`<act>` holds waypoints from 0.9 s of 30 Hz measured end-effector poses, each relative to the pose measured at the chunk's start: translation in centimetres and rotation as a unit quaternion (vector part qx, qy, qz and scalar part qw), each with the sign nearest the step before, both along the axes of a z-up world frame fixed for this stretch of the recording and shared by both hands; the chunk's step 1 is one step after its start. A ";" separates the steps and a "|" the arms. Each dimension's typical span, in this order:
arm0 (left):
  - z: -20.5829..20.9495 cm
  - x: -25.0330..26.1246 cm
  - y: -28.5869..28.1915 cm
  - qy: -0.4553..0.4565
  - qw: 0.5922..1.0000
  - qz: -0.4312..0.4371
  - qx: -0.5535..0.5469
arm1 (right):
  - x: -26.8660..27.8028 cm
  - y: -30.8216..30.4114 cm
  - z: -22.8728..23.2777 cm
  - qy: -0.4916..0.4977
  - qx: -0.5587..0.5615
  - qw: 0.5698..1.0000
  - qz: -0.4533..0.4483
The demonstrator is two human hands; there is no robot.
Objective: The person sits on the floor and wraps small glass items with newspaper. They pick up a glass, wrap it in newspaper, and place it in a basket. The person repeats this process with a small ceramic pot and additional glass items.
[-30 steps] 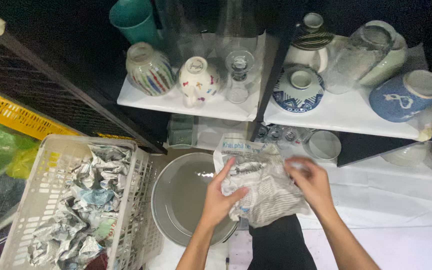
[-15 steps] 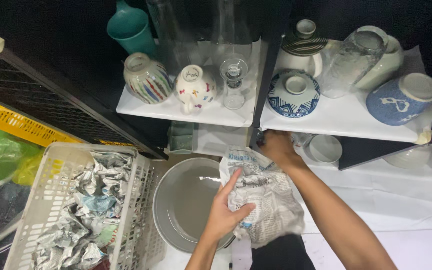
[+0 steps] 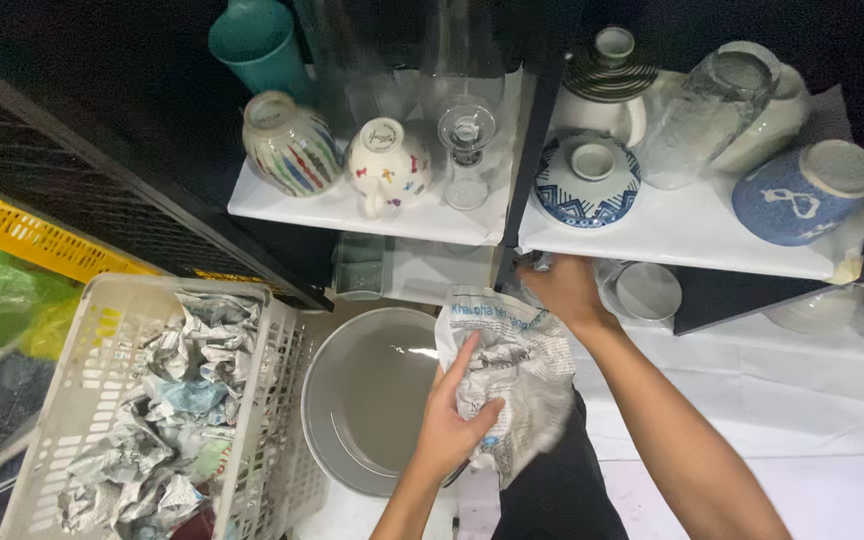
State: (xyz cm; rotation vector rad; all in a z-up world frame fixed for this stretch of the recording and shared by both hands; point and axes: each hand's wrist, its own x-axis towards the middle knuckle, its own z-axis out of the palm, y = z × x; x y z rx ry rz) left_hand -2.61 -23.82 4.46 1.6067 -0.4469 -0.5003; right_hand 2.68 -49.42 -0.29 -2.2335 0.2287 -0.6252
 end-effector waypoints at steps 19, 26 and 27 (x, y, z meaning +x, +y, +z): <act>0.2 -1.3 14.7 -0.114 0.989 0.093 0.014 | -7.3 17.3 9.0 -0.095 0.372 0.908 0.167; -1.4 -0.9 21.5 0.062 0.956 0.140 -0.249 | -2.5 26.3 5.4 0.213 0.622 0.726 0.201; -1.6 -0.7 22.3 0.079 0.943 0.144 -0.289 | -2.2 26.8 4.7 0.230 0.627 0.717 0.198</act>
